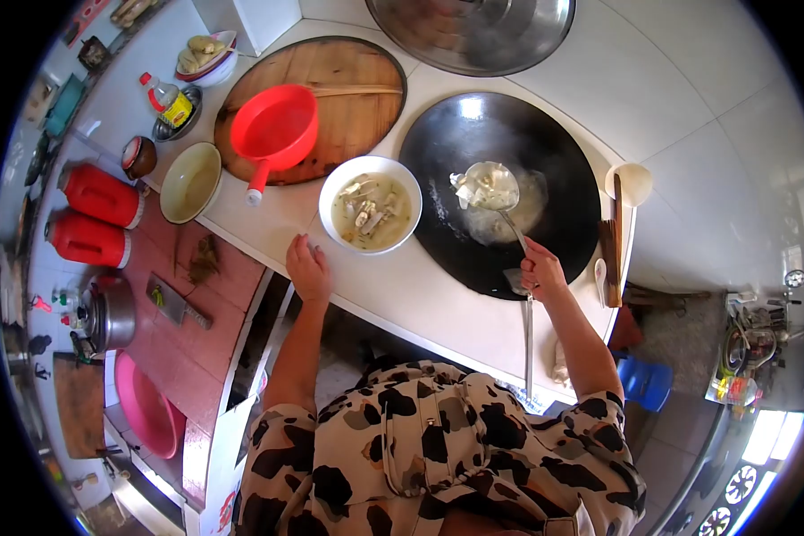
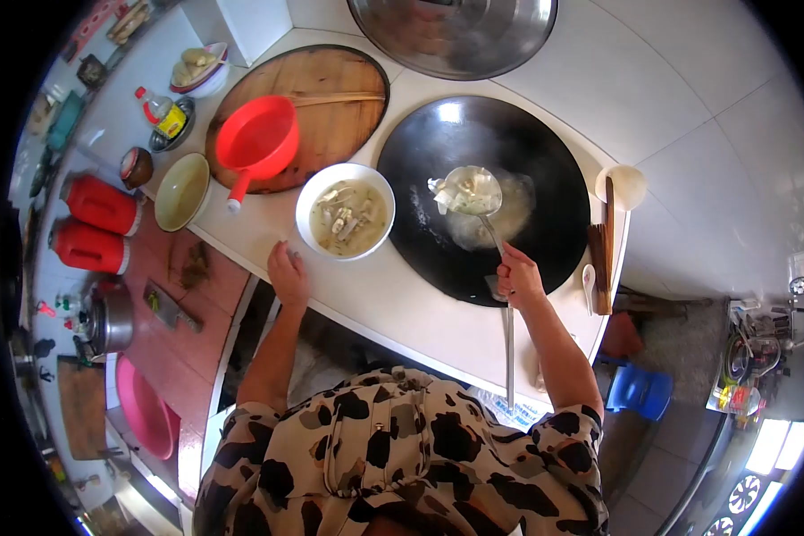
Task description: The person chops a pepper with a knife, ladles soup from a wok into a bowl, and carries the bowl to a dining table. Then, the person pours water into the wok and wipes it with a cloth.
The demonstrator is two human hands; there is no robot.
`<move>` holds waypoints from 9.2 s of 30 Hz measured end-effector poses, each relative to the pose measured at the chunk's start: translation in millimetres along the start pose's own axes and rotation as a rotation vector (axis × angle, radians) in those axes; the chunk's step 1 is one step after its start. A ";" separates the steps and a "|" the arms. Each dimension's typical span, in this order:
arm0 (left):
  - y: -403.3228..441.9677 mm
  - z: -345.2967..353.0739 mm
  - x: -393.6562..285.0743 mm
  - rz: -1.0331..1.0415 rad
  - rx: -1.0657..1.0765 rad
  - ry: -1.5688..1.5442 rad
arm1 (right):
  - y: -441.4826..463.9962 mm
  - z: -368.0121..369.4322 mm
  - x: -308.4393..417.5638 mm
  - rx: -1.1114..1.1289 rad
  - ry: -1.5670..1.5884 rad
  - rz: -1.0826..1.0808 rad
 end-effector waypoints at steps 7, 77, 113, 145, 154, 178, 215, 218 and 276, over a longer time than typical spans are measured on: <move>0.0 0.5 1.9 0.006 -0.004 -0.020 | -33.0 8.7 17.7 0.003 -0.077 -0.040; 0.1 -1.2 1.9 -0.036 -0.043 -0.036 | 83.6 -89.7 -7.8 -0.080 -0.574 -0.195; -2.8 -3.1 3.6 -0.071 -0.052 -0.095 | -94.3 103.5 17.6 0.382 -0.286 -0.018; -3.0 3.0 4.6 -0.031 -0.044 -0.031 | 109.3 -45.8 54.6 -0.223 -1.804 -0.660; -1.6 4.1 4.9 -0.062 -0.031 -0.015 | 59.0 -55.9 -10.8 0.009 -0.320 0.061; -4.7 3.8 7.5 -0.076 -0.036 -0.061 | -88.9 44.3 78.1 0.205 -0.358 -0.117; -3.8 2.6 9.6 -0.048 -0.057 -0.115 | -75.7 110.7 -24.0 0.265 -1.139 -1.170; -4.1 1.8 6.6 -0.022 -0.091 -0.124 | -88.2 111.3 -32.5 0.215 -1.430 -1.357; -136.3 -45.2 -214.0 -0.245 1.692 -1.105 | -171.6 -216.6 -92.3 -0.468 -1.410 -0.749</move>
Point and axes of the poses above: each hand's wrist, its own y-axis towards the middle knuckle, its own z-axis out of the palm, x = y × z, the point moved 2 cm from there along y, towards the middle knuckle, and after that the axes turned 9 degrees about y, right-handed, at the moved point
